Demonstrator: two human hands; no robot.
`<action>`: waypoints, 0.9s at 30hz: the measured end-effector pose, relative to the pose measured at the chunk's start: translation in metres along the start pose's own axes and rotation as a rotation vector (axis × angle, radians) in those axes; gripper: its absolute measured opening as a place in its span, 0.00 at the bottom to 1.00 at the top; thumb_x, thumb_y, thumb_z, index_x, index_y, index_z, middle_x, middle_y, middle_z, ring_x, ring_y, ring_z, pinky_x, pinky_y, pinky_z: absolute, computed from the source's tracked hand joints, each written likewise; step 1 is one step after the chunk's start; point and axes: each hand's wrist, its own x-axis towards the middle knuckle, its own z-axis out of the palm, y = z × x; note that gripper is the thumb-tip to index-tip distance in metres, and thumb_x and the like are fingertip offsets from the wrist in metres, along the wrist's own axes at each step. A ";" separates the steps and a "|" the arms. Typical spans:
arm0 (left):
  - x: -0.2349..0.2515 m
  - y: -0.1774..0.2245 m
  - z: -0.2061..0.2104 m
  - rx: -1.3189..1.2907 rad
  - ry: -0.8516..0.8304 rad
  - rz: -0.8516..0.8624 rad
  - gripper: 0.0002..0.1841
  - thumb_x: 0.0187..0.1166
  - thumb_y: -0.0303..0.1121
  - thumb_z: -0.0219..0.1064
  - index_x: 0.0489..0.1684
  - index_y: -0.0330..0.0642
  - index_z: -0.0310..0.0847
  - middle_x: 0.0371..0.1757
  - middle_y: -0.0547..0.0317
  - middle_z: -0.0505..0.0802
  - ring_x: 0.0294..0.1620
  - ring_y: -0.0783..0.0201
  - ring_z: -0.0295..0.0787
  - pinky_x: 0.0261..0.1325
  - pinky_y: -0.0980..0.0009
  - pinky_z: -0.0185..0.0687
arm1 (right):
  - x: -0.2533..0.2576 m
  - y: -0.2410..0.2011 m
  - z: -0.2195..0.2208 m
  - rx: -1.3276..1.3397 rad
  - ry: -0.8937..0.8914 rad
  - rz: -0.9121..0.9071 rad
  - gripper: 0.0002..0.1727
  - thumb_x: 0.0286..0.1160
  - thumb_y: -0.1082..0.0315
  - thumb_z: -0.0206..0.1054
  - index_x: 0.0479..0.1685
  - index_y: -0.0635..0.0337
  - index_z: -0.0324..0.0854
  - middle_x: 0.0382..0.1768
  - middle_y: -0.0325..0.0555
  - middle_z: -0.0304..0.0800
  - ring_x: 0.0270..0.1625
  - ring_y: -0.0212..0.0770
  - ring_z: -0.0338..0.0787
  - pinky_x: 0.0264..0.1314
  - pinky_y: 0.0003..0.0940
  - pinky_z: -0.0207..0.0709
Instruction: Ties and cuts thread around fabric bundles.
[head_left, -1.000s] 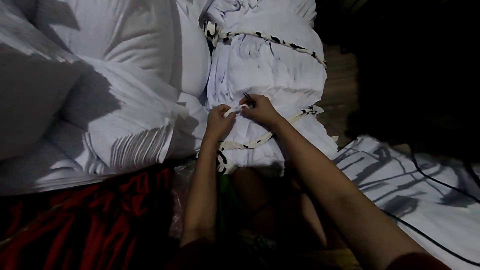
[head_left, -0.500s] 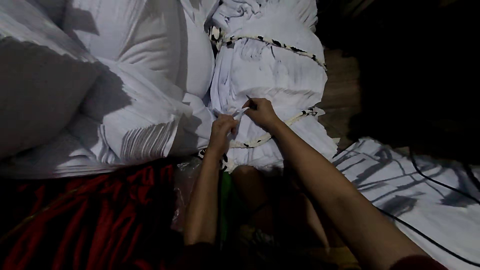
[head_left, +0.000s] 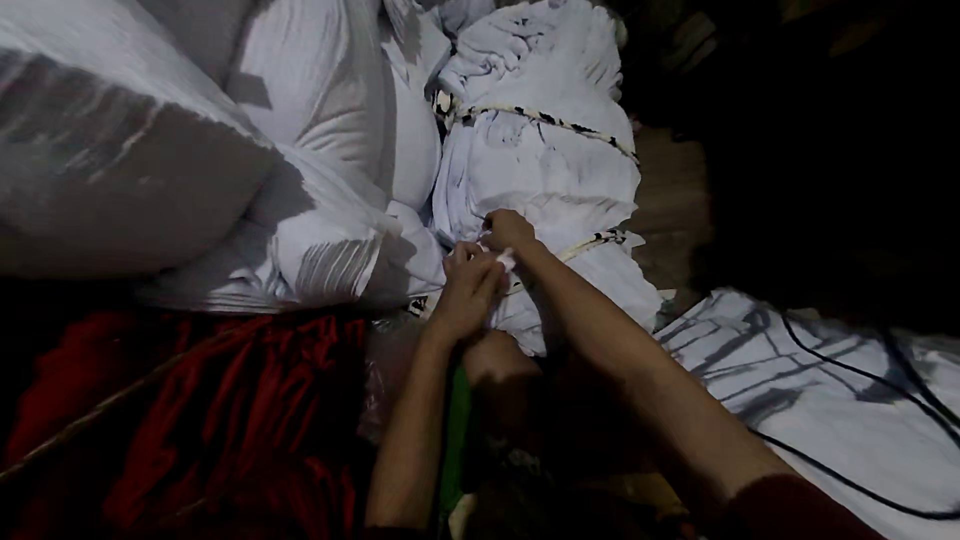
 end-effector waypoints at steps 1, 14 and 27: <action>-0.012 0.007 -0.003 -0.032 0.007 0.000 0.16 0.86 0.31 0.54 0.38 0.32 0.87 0.54 0.42 0.84 0.63 0.46 0.75 0.70 0.44 0.63 | -0.001 -0.006 0.001 -0.053 -0.013 0.012 0.19 0.79 0.65 0.68 0.63 0.67 0.84 0.65 0.69 0.85 0.70 0.69 0.83 0.66 0.74 0.73; -0.021 -0.002 -0.054 -0.117 -0.009 -0.248 0.16 0.92 0.33 0.53 0.59 0.27 0.80 0.57 0.41 0.88 0.56 0.55 0.86 0.64 0.55 0.81 | -0.006 0.036 0.012 0.669 0.115 -0.003 0.14 0.89 0.66 0.59 0.61 0.68 0.80 0.45 0.53 0.85 0.37 0.37 0.79 0.43 0.35 0.75; 0.088 -0.076 0.022 0.194 0.020 -0.269 0.18 0.93 0.34 0.53 0.62 0.26 0.82 0.63 0.28 0.87 0.69 0.32 0.81 0.73 0.37 0.73 | -0.009 0.046 0.025 0.998 0.211 0.044 0.14 0.91 0.62 0.56 0.53 0.63 0.82 0.32 0.38 0.80 0.23 0.25 0.68 0.26 0.21 0.63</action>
